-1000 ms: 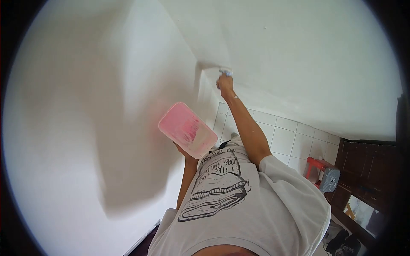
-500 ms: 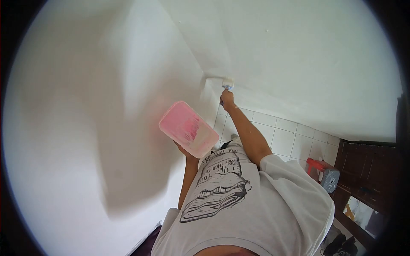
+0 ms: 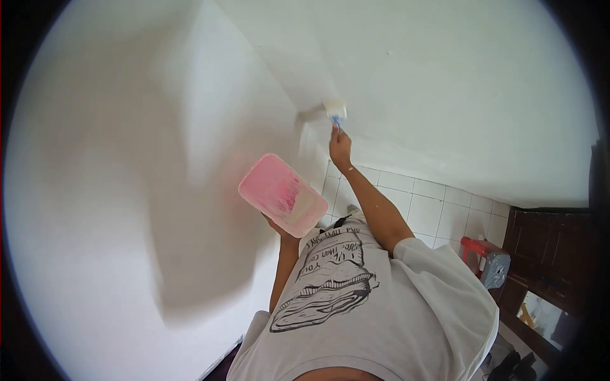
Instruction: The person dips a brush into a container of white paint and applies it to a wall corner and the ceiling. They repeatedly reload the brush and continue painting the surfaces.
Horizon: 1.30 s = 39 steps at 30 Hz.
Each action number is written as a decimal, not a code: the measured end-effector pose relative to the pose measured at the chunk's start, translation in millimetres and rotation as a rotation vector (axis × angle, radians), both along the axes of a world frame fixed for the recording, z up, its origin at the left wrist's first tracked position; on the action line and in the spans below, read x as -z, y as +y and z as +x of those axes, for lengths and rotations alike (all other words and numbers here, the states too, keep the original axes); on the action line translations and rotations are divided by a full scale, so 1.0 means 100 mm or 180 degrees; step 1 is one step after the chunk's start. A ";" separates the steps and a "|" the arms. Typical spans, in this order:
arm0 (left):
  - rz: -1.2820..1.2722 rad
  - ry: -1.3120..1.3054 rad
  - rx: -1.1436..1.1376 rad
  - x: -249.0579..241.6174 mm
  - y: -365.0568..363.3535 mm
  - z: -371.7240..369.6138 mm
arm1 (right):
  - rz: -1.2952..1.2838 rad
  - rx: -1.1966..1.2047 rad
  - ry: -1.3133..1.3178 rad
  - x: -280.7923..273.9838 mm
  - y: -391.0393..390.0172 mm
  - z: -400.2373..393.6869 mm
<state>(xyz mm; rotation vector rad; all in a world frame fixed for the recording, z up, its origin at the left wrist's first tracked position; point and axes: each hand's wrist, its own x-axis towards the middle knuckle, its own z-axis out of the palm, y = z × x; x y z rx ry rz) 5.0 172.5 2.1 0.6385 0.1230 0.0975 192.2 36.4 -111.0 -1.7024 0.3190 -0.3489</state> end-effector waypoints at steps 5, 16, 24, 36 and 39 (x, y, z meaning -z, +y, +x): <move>-0.0189 0.0390 -0.0380 0.14 0.01 0.04 | 0.1580 0.0020 0.1620 0.36 -0.03 0.31; 0.0041 0.0465 -0.0449 0.38 0.13 0.05 | -0.0019 -0.0069 -0.0666 -1.44 0.11 -0.14; 0.0139 0.0370 -0.0478 0.34 0.09 0.04 | 0.0897 -0.0241 0.0732 -0.45 0.17 0.12; 0.0210 0.0306 -0.0545 0.28 0.05 0.02 | -0.0973 0.0094 0.0050 0.01 0.07 0.09; 0.0266 0.0298 -0.0583 0.30 0.04 0.01 | 0.0068 -0.0204 0.1049 0.75 0.22 0.27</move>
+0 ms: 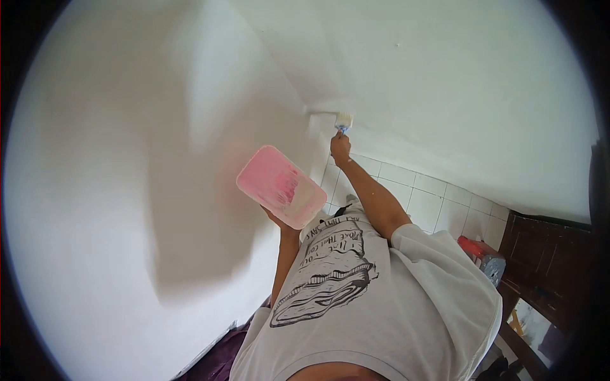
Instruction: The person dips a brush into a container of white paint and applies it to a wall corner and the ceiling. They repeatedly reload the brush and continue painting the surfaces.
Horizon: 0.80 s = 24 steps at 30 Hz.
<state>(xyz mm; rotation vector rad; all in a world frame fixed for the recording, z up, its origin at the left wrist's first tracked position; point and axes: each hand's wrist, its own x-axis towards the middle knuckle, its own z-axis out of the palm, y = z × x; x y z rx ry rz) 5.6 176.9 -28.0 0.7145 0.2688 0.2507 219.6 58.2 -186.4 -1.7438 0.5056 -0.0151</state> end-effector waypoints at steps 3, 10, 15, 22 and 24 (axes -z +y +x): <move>0.0034 0.0016 -0.0023 0.01 0.00 0.00 | 0.2488 -0.0025 0.0535 -0.30 0.05 0.24; -0.0117 -0.0012 0.0000 -0.06 -0.05 0.04 | 0.1995 -0.0155 -0.1438 -3.08 -0.05 -0.27; -0.0224 0.0080 0.0042 -0.10 -0.06 0.02 | 0.0294 0.0063 -0.1837 -1.83 -0.07 0.02; -0.0278 0.0055 0.0056 -0.06 0.01 0.05 | 0.0359 -0.0100 0.0149 -0.51 0.02 0.25; -0.0261 0.0104 0.0039 -0.02 0.00 0.01 | 0.1834 -0.0200 -0.0130 -1.20 0.05 0.50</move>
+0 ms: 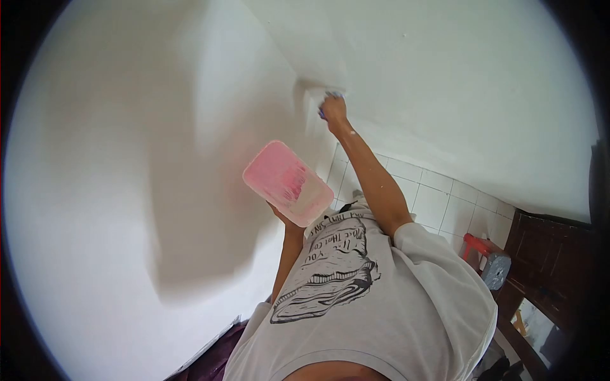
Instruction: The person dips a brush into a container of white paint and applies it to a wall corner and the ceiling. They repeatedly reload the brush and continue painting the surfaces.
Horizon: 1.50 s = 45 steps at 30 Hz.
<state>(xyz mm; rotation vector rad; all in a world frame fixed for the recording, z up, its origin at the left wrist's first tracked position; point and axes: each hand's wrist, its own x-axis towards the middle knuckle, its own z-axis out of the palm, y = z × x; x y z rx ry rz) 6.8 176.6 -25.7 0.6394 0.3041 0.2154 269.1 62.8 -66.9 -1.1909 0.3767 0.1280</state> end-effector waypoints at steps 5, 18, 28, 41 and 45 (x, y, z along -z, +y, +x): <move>-0.0163 -0.0036 0.0288 -0.03 0.02 0.02 | -0.1426 0.0421 -0.1888 -1.31 0.14 -0.47; -0.0208 -0.0065 0.0270 0.06 0.08 -0.01 | -0.1044 -0.0174 0.0681 0.79 0.22 -0.08; -0.0231 -0.0003 0.0281 0.04 0.08 0.00 | -0.1788 0.0895 -0.1898 -0.56 0.17 -0.11; -0.0248 -0.0011 0.0209 0.07 0.07 -0.02 | 0.0773 -0.0454 0.0517 -0.19 0.15 -0.27; -0.0278 -0.0025 0.0247 0.13 0.10 -0.01 | -0.1332 -0.0173 -0.0948 -0.15 0.36 -0.49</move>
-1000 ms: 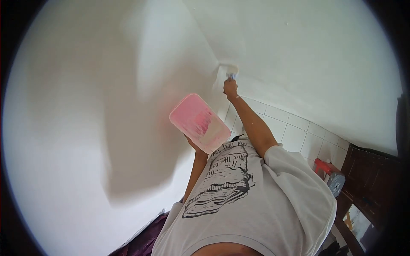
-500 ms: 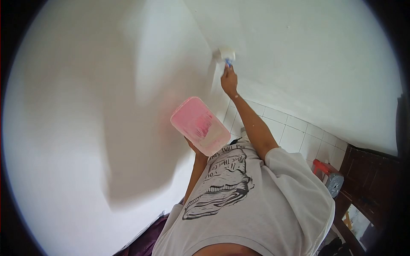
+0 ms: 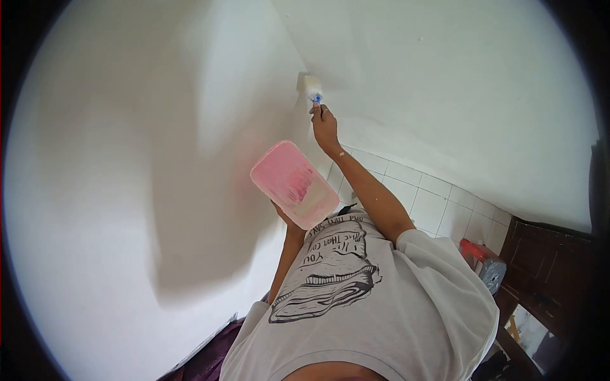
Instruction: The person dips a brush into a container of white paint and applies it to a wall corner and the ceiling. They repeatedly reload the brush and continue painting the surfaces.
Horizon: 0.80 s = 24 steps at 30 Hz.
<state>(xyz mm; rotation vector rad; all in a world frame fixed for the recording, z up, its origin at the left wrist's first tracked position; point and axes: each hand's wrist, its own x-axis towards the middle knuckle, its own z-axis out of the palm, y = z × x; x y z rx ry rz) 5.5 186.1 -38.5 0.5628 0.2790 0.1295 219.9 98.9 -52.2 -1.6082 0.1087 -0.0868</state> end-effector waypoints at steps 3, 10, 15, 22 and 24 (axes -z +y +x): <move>-0.0011 0.0008 0.0030 0.02 0.02 -0.01 | 0.0641 0.0163 0.0420 -0.01 0.06 0.00; -0.0161 0.0033 0.0236 0.00 0.03 0.01 | -0.1253 0.0298 -0.0352 -0.27 -0.14 0.17; -0.0221 -0.0407 0.0981 -0.37 -0.12 0.07 | -0.1911 0.0656 0.0788 0.89 -0.30 0.23; -0.0174 -0.0227 0.0634 -0.23 -0.04 0.03 | -0.0008 0.0943 0.0216 -0.53 -0.08 0.35; -0.0151 -0.0212 0.0580 -0.22 -0.02 0.03 | -0.0180 0.0991 -0.0734 -0.97 0.05 0.23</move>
